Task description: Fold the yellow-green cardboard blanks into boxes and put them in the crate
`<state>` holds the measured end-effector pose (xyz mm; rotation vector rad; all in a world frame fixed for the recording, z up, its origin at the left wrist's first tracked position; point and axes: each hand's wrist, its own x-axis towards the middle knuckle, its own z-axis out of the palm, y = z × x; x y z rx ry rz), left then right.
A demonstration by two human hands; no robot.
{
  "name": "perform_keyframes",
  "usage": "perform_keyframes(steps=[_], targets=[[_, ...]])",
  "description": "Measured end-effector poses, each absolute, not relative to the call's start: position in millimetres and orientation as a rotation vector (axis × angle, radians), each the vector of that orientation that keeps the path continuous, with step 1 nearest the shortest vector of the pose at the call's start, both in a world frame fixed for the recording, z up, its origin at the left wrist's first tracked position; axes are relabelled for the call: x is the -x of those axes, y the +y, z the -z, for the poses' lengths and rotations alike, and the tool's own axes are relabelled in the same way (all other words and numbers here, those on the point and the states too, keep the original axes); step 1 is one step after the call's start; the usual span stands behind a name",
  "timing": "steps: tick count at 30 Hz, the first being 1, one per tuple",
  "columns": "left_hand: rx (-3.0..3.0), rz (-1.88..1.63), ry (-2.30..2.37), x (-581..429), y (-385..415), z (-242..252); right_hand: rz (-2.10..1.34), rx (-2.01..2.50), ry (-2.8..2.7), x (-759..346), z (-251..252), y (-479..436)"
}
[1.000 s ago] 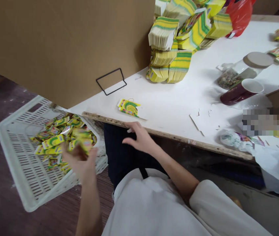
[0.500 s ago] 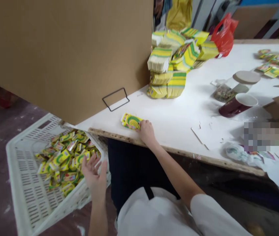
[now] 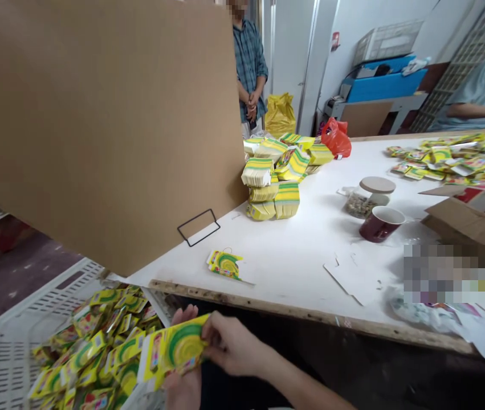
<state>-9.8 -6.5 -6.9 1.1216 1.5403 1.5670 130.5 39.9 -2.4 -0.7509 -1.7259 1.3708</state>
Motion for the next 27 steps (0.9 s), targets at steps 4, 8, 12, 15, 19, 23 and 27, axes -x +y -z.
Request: perform_keyframes(steps=[4, 8, 12, 15, 19, 23, 27], targets=[[-0.814, -1.787, 1.285, 4.8, -10.8, -13.3, -1.591, 0.612, -1.505, -114.8, 10.0, 8.5], [-0.692, -1.817, 1.300, 4.0, -9.1, -11.6, -1.580, 0.712, -1.534, -110.5, 14.4, 8.6], [-0.742, -1.755, 1.457, 4.6, -12.8, 3.5, -1.340, 0.871, -1.570, -122.2, 6.5, 20.0], [-0.653, -1.768, 1.605, 5.0, -14.9, 9.7, -1.187, 0.853, -1.647, -136.4, -5.3, 30.8], [-0.942, -1.627, 1.659, 18.1, -13.6, -5.2, -1.012, 0.862, -1.699, -159.0, -18.3, 45.6], [-1.400, -1.505, 1.563, 38.7, -16.0, -36.4, -0.666, 0.915, -2.003, -179.2, -26.0, 52.0], [-1.725, -0.881, 1.683, 34.7, -19.9, -45.7, -0.600, 0.629, -2.237, -176.8, -29.6, 37.2]])
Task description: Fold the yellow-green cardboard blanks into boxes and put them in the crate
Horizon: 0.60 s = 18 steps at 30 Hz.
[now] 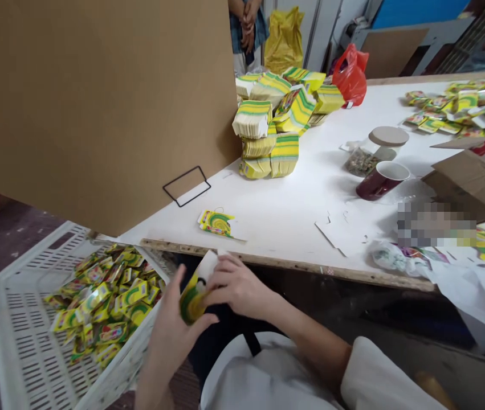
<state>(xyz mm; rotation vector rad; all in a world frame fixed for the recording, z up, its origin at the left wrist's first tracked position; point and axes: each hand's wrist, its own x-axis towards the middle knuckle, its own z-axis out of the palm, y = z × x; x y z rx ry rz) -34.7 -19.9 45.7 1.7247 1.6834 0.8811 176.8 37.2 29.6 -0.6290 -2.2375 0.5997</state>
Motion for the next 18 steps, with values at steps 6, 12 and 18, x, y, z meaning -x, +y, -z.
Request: perform_keyframes(steps=[6, 12, 18], targets=[[-1.681, -0.748, 1.813, 0.2, -24.0, -20.8, -1.071, 0.896, -1.496, -158.1, -12.1, 15.6], [-1.999, -0.950, 1.693, -16.2, -29.1, -12.4, -2.197, 0.611, -0.860, -153.5, 9.8, 16.0], [-1.906, -0.926, 1.615, -12.8, -27.4, -13.4, -1.803, 0.660, -1.358, -163.6, -0.6, 14.8]])
